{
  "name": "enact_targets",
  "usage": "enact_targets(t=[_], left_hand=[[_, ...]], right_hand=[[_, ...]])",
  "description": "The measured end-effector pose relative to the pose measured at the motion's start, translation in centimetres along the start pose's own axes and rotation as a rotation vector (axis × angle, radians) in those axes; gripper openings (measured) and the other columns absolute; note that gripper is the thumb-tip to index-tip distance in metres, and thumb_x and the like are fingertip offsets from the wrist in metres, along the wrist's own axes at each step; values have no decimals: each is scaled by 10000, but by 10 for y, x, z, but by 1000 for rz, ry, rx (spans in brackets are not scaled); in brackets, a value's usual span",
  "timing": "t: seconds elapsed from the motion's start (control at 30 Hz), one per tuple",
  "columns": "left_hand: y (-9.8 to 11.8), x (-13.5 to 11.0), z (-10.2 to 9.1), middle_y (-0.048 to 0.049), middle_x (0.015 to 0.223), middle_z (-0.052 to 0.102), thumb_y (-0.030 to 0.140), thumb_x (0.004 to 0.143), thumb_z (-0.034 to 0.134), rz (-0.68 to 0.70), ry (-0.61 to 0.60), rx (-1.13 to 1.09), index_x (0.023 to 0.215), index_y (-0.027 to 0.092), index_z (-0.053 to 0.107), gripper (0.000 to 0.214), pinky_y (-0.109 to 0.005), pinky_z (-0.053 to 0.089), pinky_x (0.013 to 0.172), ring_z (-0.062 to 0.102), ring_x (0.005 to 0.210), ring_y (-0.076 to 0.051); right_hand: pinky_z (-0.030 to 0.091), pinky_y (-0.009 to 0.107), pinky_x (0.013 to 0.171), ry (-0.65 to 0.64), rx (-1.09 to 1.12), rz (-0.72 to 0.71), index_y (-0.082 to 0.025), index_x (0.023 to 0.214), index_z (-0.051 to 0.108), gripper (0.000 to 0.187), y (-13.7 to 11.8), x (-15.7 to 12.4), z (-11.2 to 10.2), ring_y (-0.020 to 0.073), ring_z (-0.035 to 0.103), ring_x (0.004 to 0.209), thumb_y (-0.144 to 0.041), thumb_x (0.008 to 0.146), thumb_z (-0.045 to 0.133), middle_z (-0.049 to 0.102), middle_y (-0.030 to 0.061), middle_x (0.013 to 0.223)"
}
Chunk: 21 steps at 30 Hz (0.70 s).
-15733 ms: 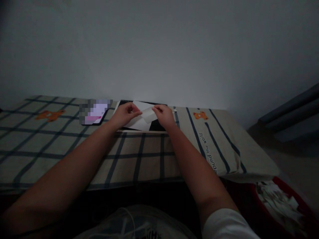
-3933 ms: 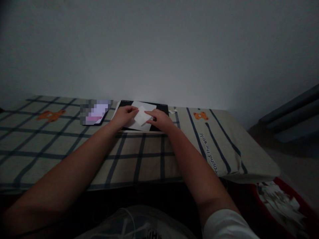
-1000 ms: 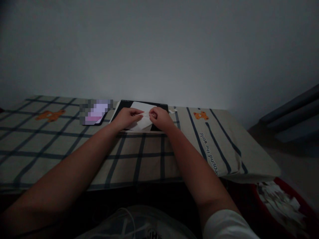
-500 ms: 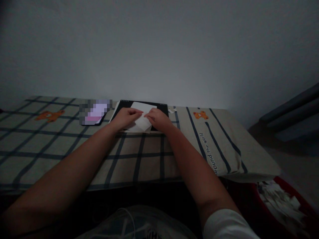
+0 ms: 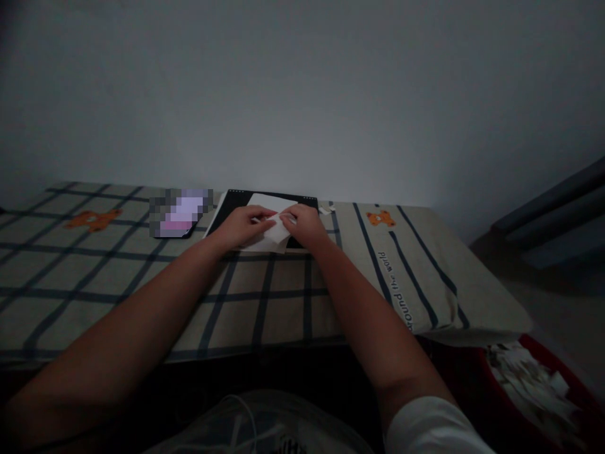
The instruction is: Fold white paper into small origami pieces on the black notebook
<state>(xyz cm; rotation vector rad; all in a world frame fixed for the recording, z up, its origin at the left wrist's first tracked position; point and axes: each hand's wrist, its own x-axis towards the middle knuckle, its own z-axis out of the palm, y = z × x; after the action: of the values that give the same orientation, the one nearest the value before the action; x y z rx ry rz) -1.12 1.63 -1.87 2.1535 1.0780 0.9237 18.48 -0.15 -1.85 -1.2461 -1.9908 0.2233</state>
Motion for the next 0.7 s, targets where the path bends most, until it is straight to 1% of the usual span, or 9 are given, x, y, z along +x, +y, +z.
enact_targets(t=[0.1, 0.23, 0.33, 0.47, 0.7], left_hand=[[2, -1, -1, -82, 1049, 742, 268, 793, 668, -90, 17, -6, 1079, 145, 730, 317, -289, 512, 833, 670, 921, -187], [1, 0, -3, -78, 942, 759, 273, 798, 677, -159, 48, -20, 1015, 133, 753, 269, -279, 517, 781, 680, 832, -179], [1, 0, -3, -71, 918, 762, 270, 798, 676, -147, 49, -28, 981, 139, 761, 241, -276, 515, 758, 683, 812, -178], [0, 0, -2, -64, 906, 763, 293, 804, 665, -102, 41, -45, 964, 146, 765, 240, -283, 517, 747, 683, 811, -182], [-5, 1, -1, -71, 871, 761, 315, 788, 676, -82, 27, -30, 937, 143, 770, 246, -293, 516, 718, 679, 775, -185]], right_hand=[[480, 318, 755, 21, 45, 62, -155, 837, 740, 170, 0, 0, 1, 197, 655, 816, -244, 828, 596, 738, 80, 880], [471, 292, 691, 31, 131, 113, -160, 861, 750, 174, 0, -1, 3, 183, 654, 768, -262, 812, 617, 743, 64, 851], [459, 282, 662, 33, 145, 133, -162, 858, 755, 168, 0, -1, 2, 174, 642, 728, -261, 803, 630, 740, 52, 812], [444, 286, 650, 32, 96, 117, -169, 844, 758, 159, -2, -2, 0, 168, 618, 684, -262, 799, 637, 731, 43, 778], [444, 306, 682, 25, 88, 127, -174, 853, 759, 155, -2, -1, -1, 175, 619, 703, -250, 798, 636, 731, 51, 799]])
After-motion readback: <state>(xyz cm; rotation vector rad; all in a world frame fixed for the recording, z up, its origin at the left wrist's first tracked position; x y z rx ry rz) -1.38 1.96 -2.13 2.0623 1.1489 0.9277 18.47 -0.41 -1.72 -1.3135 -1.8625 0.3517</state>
